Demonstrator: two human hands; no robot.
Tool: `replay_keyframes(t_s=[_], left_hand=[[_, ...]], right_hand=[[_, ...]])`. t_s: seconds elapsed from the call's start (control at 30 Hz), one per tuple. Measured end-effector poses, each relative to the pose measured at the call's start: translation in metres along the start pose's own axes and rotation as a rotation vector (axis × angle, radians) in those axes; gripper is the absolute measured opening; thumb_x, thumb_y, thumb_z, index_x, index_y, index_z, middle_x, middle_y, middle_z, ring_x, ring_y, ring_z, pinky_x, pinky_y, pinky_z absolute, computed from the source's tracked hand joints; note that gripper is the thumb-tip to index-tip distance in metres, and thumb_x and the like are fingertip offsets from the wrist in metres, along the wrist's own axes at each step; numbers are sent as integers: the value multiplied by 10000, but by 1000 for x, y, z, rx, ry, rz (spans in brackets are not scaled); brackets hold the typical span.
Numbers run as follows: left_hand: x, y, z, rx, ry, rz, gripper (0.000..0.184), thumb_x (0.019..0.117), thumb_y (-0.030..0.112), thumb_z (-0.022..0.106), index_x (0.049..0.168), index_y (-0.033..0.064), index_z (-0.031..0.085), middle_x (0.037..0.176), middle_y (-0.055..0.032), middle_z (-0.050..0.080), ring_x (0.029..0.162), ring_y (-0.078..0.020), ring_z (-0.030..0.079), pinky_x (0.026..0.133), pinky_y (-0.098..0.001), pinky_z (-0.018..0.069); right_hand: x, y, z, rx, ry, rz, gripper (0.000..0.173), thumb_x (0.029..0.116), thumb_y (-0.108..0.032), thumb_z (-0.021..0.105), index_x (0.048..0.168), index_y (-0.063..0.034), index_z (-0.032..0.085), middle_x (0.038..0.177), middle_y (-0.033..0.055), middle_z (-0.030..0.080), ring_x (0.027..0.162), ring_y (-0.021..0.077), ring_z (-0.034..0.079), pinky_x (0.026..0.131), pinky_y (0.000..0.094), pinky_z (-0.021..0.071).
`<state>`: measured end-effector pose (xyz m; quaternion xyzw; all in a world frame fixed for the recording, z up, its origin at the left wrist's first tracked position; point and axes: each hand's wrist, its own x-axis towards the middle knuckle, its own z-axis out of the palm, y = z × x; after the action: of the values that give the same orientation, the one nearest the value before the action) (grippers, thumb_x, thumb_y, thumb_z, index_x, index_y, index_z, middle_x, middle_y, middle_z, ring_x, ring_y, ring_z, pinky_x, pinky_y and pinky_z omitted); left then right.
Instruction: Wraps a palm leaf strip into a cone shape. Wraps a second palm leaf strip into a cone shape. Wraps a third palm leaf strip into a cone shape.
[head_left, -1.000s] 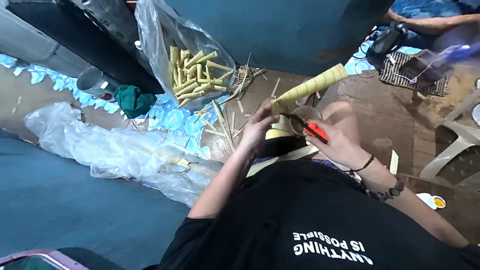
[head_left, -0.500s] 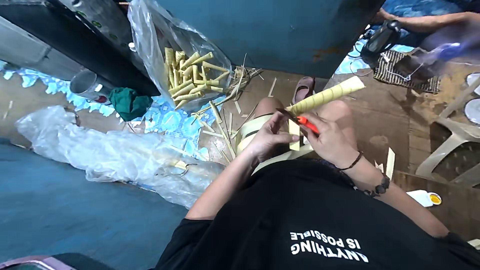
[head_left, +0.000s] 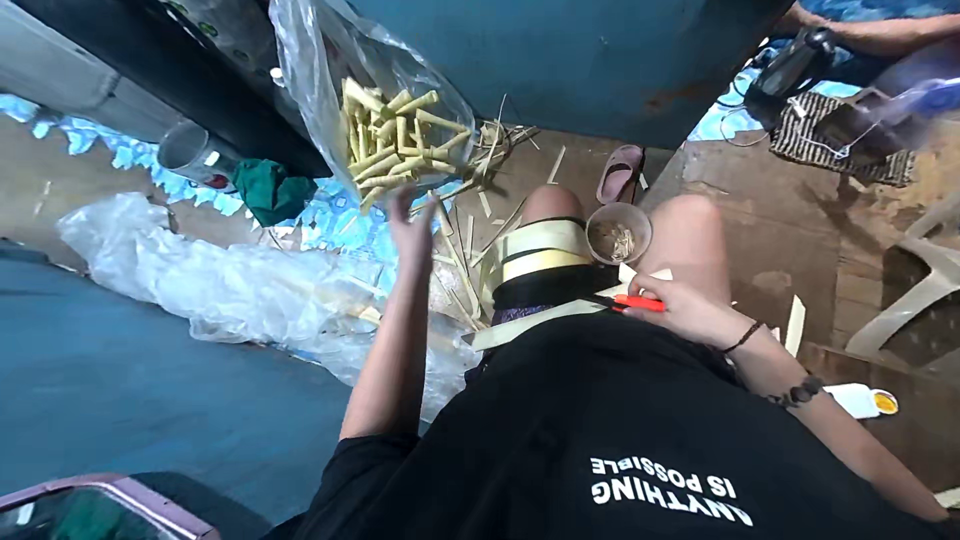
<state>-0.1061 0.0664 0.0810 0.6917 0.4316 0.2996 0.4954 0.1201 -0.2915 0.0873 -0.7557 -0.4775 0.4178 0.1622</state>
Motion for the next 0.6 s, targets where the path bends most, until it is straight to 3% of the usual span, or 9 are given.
replay_keyframes(t_s=[0.03,0.07,0.13,0.2,0.3,0.37,0.43,0.5,0.6], left_hand=[[-14,-4,11,170,-191,50,473,969,176,682,1341,-86,555,1349,-251,594,1250,-305,586,1054,-466,479],[-26,-6,22,330,-417,60,414,965,199,704,1296,-36,625,1310,-217,637,1233,-311,607,1057,-503,476],[-43,-14,43,562,-733,26,531,909,315,789,1334,39,629,1312,-199,640,1242,-365,602,1067,-606,453],[-55,-13,52,622,-742,87,465,891,314,811,1219,16,668,1179,-194,696,1134,-366,663,1012,-614,493],[-63,13,49,674,-632,242,219,968,228,703,1052,27,730,1055,-161,729,1033,-352,700,932,-609,529],[-65,26,49,764,-634,281,231,951,186,720,1129,40,706,1108,-169,716,1055,-371,691,926,-614,531],[-67,19,56,943,-690,186,470,857,84,777,1304,60,632,1224,-210,672,1109,-432,656,935,-663,507],[-66,-11,61,1027,-718,94,551,795,56,818,1308,52,618,1225,-233,655,1100,-462,643,902,-689,497],[-58,-51,46,852,-742,103,476,843,73,801,1283,21,626,1165,-242,683,1102,-442,659,939,-667,509]], right_hand=[[3,0,0,-23,-31,19,350,1026,-325,637,1190,-16,650,964,164,683,887,288,664,852,499,528],[6,2,1,-46,-39,18,334,1022,-313,644,1147,-6,685,1008,180,694,953,306,674,903,510,523],[10,7,4,-77,-30,-28,296,1020,-267,643,1099,6,724,1058,199,697,1025,321,675,964,506,514],[10,8,4,-82,-2,-66,277,1024,-252,630,1108,-7,727,1067,189,704,1018,307,682,963,490,521],[6,4,1,-44,80,-88,275,1030,-250,624,1146,-18,718,1055,168,712,962,279,695,918,461,551],[7,-1,-2,-21,165,-137,260,1019,-243,640,1136,-26,723,1033,149,717,924,254,700,877,442,570],[8,-7,-3,-15,238,-192,237,1008,-238,654,1108,-37,730,1024,127,719,909,233,705,855,424,584],[10,-11,-4,-14,255,-203,244,1009,-245,653,1117,-40,730,1040,125,720,919,233,705,862,421,581],[10,-10,-1,-1,225,-186,275,1022,-264,633,1143,-33,722,1044,137,714,933,238,697,885,419,567]])
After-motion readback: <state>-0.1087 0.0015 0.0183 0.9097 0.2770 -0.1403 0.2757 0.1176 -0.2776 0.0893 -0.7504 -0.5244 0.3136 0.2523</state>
